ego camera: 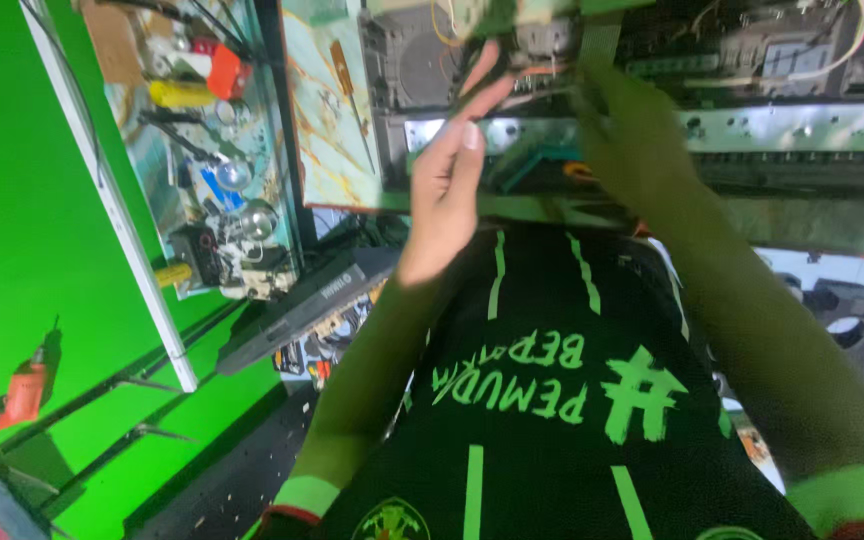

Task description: The person disconnects and reconnects various multi-colored wires and internal components of an electronic keyboard, using a screwdriver to handle small parts and a blue brush to clean the circuit boards and chassis.

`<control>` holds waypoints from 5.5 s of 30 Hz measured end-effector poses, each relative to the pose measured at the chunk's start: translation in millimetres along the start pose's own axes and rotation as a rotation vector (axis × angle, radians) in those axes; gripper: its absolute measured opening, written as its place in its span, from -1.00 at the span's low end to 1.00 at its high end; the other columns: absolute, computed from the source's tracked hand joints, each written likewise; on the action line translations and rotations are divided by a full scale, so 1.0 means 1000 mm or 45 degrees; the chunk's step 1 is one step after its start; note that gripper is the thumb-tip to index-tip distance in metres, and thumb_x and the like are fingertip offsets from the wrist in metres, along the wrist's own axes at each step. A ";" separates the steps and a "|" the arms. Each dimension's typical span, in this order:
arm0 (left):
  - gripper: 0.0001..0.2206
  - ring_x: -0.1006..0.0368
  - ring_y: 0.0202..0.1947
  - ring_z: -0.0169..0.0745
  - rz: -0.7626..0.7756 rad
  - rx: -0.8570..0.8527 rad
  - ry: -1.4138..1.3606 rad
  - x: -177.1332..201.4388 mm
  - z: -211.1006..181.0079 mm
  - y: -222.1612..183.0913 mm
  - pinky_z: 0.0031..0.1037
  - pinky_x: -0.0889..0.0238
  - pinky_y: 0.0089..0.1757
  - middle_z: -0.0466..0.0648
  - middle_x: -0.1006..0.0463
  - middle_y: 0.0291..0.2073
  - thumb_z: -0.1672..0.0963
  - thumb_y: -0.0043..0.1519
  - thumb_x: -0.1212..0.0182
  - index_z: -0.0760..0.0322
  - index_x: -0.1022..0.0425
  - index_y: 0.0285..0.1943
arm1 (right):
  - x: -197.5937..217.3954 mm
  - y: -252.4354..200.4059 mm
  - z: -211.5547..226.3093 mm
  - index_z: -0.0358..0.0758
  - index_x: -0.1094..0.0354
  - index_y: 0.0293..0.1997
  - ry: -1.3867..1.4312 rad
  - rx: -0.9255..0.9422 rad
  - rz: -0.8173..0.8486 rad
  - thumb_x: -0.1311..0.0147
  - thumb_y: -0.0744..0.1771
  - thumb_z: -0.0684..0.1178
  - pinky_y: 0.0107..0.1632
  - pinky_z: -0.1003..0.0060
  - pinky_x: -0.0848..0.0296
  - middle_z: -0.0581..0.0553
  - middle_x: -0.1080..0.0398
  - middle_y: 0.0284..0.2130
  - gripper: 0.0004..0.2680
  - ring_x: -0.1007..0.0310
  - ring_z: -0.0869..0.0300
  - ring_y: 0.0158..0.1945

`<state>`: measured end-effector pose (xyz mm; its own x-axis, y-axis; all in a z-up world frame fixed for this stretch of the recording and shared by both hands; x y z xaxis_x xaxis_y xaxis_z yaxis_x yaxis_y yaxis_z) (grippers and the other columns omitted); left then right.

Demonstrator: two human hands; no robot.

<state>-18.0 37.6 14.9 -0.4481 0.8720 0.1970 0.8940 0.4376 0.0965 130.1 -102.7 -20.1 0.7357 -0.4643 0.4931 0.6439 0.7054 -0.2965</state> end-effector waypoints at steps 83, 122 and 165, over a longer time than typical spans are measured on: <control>-0.61 -0.56 0.09 -0.13 -0.150 0.734 -0.901 0.000 0.151 0.031 -0.32 -0.41 0.14 0.12 -0.59 0.11 0.04 0.49 0.03 0.45 -0.41 0.32 | 0.017 -0.011 -0.061 0.08 -0.35 0.19 -0.930 0.343 -0.359 -0.12 0.43 -0.05 0.17 -0.11 -0.18 -0.14 -0.41 0.04 -0.81 -0.41 0.04 0.11; -0.61 -0.55 0.12 -0.01 -0.125 0.749 -1.014 0.005 0.209 0.032 -0.29 -0.40 0.15 0.21 -0.58 0.09 0.04 0.48 0.00 0.48 -0.40 0.30 | 0.015 0.005 -0.088 0.06 -0.38 0.20 -0.875 0.352 -0.462 -0.11 0.44 -0.06 0.25 -0.57 0.19 -0.31 -0.31 0.19 -0.82 -0.24 -0.15 0.35; -0.10 -0.53 0.17 0.11 0.186 0.570 -0.445 -0.012 0.154 0.041 -0.27 -0.50 0.06 0.23 -0.18 0.44 0.35 0.19 -0.28 0.17 0.27 0.64 | -0.024 -0.055 -0.082 -0.41 -0.35 0.02 -0.550 0.063 -0.527 -0.11 0.40 -0.10 -0.16 -0.08 -0.41 -0.35 -0.43 -0.22 -0.83 -0.46 -0.17 -0.14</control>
<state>24.1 78.6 -133.5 -0.3620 0.9178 -0.1632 0.8927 0.2909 -0.3440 94.0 -174.1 -82.5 0.2673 -0.4529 0.8506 0.8405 0.5413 0.0241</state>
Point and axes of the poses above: each hand's wrist, its own y-axis towards the middle knuckle, its own x-axis out of the back of the hand, z = x × y, the point moved 5 cm from there along y, towards the middle knuckle
